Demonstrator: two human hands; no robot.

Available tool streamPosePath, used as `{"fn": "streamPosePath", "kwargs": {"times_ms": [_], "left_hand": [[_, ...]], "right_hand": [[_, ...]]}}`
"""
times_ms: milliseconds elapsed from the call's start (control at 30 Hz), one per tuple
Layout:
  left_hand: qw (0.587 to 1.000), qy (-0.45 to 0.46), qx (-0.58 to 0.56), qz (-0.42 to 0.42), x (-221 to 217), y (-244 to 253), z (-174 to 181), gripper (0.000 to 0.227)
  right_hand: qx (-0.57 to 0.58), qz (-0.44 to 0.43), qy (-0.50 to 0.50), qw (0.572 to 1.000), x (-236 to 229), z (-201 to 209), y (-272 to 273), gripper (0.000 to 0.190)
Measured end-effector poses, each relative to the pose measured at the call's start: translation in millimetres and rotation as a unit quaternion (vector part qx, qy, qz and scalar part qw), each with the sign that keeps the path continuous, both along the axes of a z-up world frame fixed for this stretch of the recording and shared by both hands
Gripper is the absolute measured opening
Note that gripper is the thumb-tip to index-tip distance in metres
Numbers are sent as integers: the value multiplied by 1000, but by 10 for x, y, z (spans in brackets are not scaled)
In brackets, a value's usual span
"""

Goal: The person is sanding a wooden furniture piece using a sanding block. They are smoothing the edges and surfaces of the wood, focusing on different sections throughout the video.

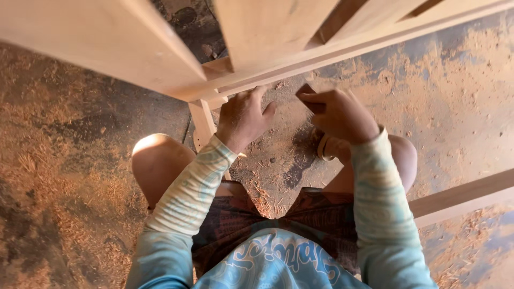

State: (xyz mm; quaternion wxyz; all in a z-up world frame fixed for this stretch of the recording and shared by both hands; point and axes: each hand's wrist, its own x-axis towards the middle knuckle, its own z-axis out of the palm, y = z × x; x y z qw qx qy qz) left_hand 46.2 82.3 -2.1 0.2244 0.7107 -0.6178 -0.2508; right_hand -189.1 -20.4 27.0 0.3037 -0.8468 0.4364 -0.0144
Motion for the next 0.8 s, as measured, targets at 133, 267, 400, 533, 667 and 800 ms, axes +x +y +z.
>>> {"fn": "streamPosePath", "kwargs": {"times_ms": [133, 267, 400, 533, 667, 800], "left_hand": [[979, -36, -179, 87, 313, 204, -97, 38], [919, -186, -328, 114, 456, 206, -47, 65], [988, -128, -83, -9, 634, 340, 123, 22], [996, -12, -79, -41, 804, 514, 211, 23], [998, 35, -58, 11, 867, 645, 67, 25], [993, 76, -81, 38, 898, 663, -99, 35]], "right_hand": [[-174, 46, -89, 980, -67, -81, 486, 58], [60, -46, -67, 995, 162, -142, 816, 52], [71, -100, -87, 989, 393, -93, 1054, 60], [-34, -117, -144, 982, 661, -20, 1186, 30], [-102, -98, -241, 960, 965, 15, 1304, 33], [-101, -117, -267, 951, 1174, 81, 1311, 38]]}}
